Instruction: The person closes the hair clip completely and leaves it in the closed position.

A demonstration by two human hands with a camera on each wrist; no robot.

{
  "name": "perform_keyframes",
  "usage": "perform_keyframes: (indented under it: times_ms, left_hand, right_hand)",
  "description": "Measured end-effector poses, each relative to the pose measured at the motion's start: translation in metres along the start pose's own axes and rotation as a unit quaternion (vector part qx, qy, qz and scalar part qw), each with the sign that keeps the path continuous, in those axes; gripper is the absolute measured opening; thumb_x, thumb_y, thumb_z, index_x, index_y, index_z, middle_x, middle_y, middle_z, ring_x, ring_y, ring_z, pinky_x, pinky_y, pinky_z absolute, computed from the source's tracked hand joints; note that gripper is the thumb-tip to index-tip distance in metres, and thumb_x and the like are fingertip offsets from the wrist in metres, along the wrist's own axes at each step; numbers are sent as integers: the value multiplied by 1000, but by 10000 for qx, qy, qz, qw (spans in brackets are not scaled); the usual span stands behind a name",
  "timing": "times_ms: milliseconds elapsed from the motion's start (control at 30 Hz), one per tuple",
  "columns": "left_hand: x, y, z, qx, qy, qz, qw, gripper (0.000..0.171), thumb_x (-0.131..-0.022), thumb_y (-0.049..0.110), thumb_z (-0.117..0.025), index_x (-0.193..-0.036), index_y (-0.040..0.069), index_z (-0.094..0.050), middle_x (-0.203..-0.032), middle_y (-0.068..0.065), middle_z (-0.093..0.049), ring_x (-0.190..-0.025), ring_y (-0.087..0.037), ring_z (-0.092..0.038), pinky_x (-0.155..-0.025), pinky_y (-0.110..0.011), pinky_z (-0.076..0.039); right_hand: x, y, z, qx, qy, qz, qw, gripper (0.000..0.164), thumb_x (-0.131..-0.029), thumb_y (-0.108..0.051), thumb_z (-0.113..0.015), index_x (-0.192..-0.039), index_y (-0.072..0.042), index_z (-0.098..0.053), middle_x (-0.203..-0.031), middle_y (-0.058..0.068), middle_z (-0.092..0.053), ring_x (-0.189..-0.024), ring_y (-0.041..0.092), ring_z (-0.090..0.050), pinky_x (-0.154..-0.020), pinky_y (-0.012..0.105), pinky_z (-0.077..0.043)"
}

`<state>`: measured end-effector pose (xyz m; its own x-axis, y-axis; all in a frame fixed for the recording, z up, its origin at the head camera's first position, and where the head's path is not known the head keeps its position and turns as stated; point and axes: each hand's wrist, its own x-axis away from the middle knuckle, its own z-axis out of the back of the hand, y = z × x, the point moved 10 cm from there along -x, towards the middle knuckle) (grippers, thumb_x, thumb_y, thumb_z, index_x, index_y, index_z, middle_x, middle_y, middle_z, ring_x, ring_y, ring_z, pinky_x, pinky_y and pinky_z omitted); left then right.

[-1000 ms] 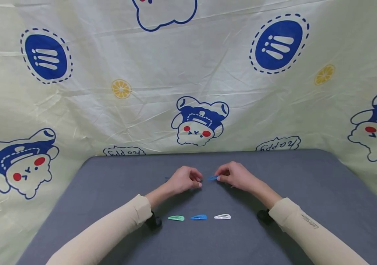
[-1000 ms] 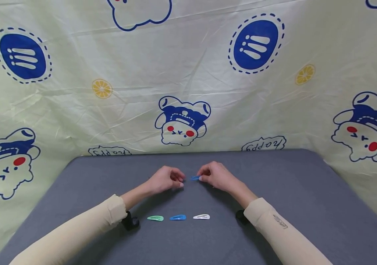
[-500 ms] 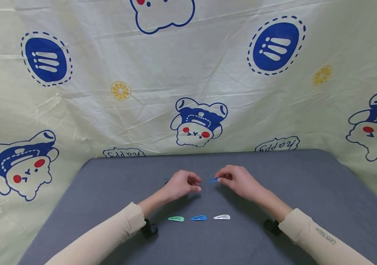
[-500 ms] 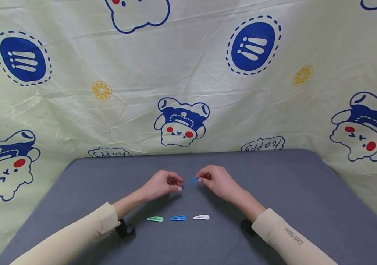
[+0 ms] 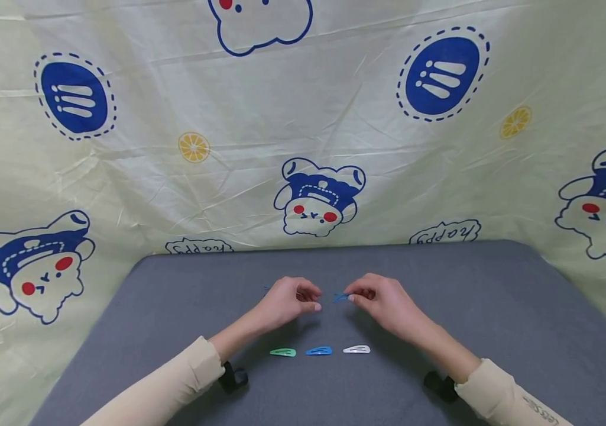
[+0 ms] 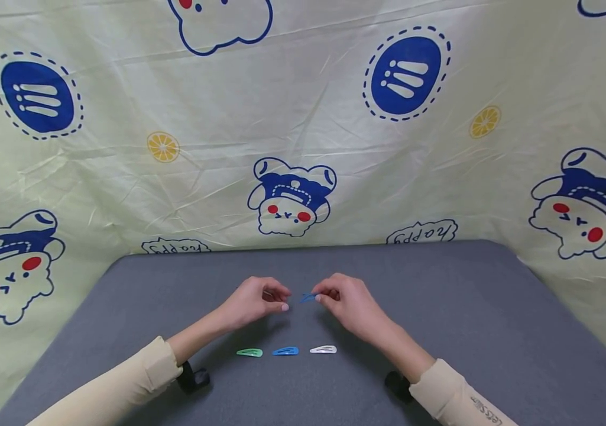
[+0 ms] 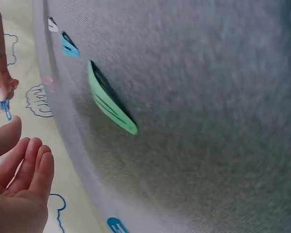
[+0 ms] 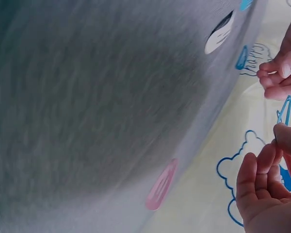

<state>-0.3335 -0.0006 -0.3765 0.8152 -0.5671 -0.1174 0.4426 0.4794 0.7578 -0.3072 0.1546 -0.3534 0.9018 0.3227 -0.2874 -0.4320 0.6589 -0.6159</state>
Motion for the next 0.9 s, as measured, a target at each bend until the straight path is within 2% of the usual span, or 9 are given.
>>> perform_keyframes:
  times_ms: [167, 300, 467, 567, 700, 900]
  left_hand:
    - [9, 10, 1, 95, -66, -186, 9998, 27, -89, 16, -75, -113, 3, -72, -95, 5, -66, -88, -12, -60, -81, -28, -51]
    - [17, 16, 2, 272, -167, -298, 9990, 27, -89, 15, -75, -113, 3, -72, -95, 4, -67, -88, -13, -61, -81, -28, -51]
    - [28, 18, 3, 314, -183, -145, 9992, 29, -89, 16, -75, -115, 5, -71, -102, -4, -69, -90, -12, -61, -83, -28, -50]
    - [35, 20, 5, 340, -90, -66, 9994, 28, -89, 18, -75, -115, 8, -71, -105, -5, -69, -92, -11, -61, -85, -28, -50]
    - [45, 24, 10, 444, 119, -11, 9989, 27, -88, 18, -76, -114, 12, -71, -104, 3, -68, -93, -11, -61, -88, -31, -50]
    - [61, 34, 11, 623, 285, -38, 9976, 25, -88, 18, -76, -113, 13, -72, -102, 7, -66, -97, -19, -62, -91, -42, -50]
  right_hand:
    - [8, -7, 0, -92, 52, -224, 9997, 11, -91, -11, -71, -97, -19, -75, -90, -8, -62, -78, 13, -56, -65, 28, -50]
    - [15, -14, 2, -160, 145, -174, 9996, 11, -91, -13, -72, -97, -21, -75, -90, -10, -62, -80, 13, -56, -67, 29, -50]
    - [23, -19, 5, -248, 268, -211, 9991, 13, -91, -14, -72, -96, -25, -75, -90, -12, -62, -81, 12, -56, -70, 30, -50]
    - [28, -23, 7, -230, 327, -303, 9987, 13, -91, -15, -72, -96, -26, -75, -91, -13, -62, -82, 11, -56, -70, 30, -49]
    - [36, -32, 9, -302, 327, -344, 9984, 11, -91, -17, -72, -96, -26, -75, -91, -14, -62, -82, 11, -56, -68, 29, -49]
    - [47, -49, 10, -405, 358, -233, 9983, 16, -90, -15, -73, -95, -30, -74, -89, -17, -62, -79, 10, -57, -65, 28, -48]
